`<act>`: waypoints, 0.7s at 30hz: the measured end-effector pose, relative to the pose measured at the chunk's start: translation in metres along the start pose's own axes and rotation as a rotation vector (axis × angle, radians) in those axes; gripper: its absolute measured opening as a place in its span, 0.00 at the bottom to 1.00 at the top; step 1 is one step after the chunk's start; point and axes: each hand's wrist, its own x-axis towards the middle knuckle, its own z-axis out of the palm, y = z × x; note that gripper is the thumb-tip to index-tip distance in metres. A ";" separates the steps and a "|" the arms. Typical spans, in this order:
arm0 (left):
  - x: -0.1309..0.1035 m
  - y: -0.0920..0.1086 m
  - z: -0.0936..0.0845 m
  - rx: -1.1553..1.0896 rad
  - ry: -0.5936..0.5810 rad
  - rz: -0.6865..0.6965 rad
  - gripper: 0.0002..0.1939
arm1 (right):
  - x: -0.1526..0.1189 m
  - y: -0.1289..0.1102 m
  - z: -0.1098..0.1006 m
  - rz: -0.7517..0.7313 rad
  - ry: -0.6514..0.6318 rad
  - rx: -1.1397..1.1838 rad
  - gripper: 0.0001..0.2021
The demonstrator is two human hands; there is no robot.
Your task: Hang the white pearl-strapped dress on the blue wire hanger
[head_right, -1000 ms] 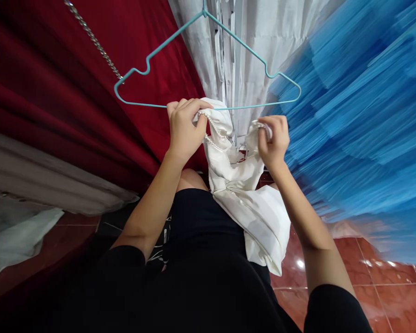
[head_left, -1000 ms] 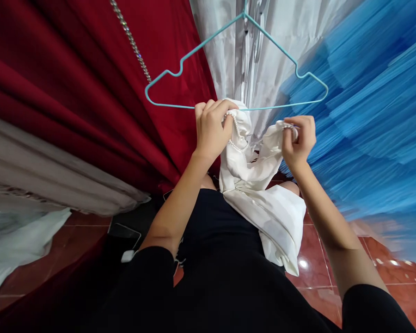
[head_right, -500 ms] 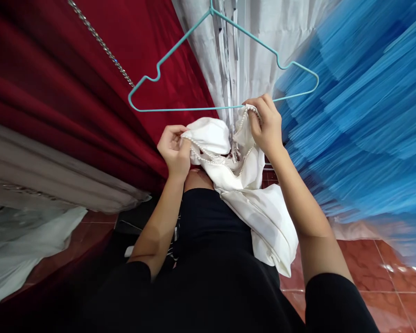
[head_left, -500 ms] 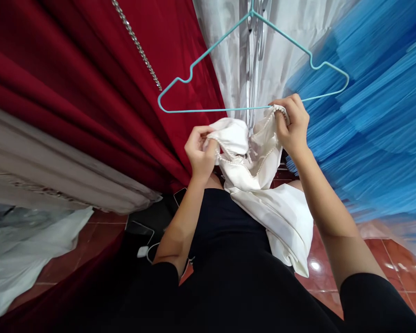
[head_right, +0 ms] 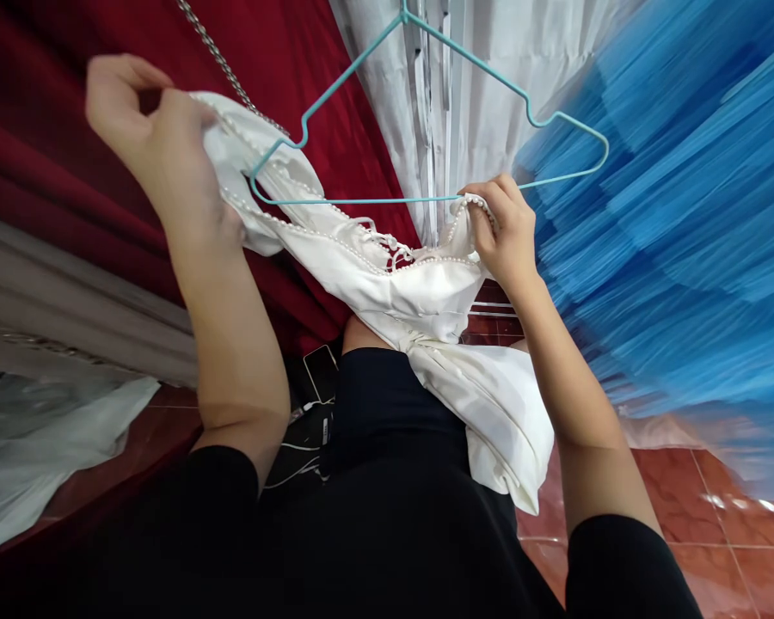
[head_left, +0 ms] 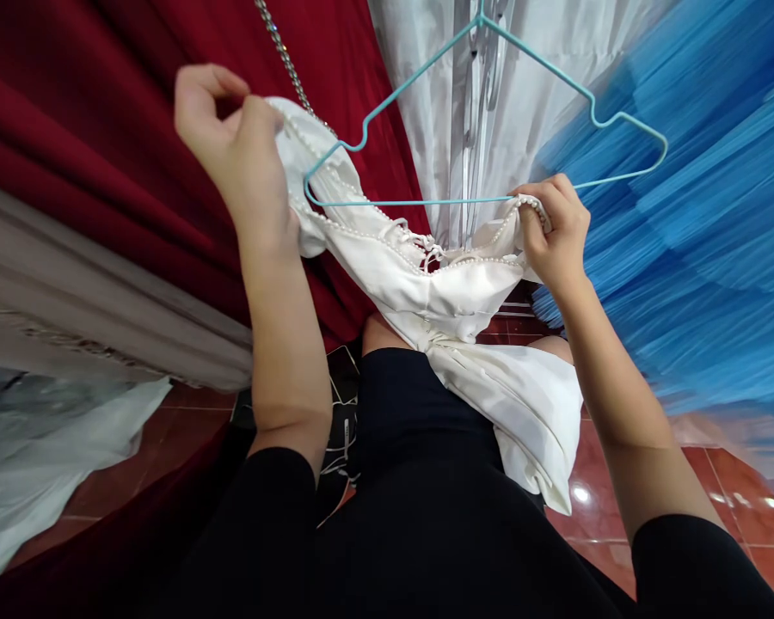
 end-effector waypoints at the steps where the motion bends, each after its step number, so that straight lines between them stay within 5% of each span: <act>1: 0.006 0.012 0.008 -0.037 0.014 -0.003 0.21 | -0.001 -0.001 0.001 0.001 0.005 0.004 0.16; 5: -0.005 0.077 0.037 -0.124 -0.188 -0.057 0.16 | -0.004 -0.003 0.003 -0.019 0.033 0.011 0.15; 10: -0.056 0.143 0.050 0.068 -0.120 -0.008 0.14 | -0.003 -0.003 -0.001 -0.017 0.033 0.004 0.13; 12: -0.077 0.162 0.055 0.027 -0.228 0.012 0.10 | -0.002 -0.003 -0.003 -0.027 0.033 0.010 0.13; 16: -0.103 0.186 0.066 -0.006 -0.560 0.020 0.08 | -0.002 -0.006 -0.002 -0.035 0.048 -0.003 0.12; 19: -0.105 0.189 0.071 -0.002 -0.646 0.006 0.12 | -0.006 -0.009 -0.004 -0.055 0.064 -0.072 0.13; 21: -0.101 0.187 0.071 -0.026 -0.652 -0.001 0.12 | -0.011 -0.008 -0.011 -0.065 0.183 -0.154 0.14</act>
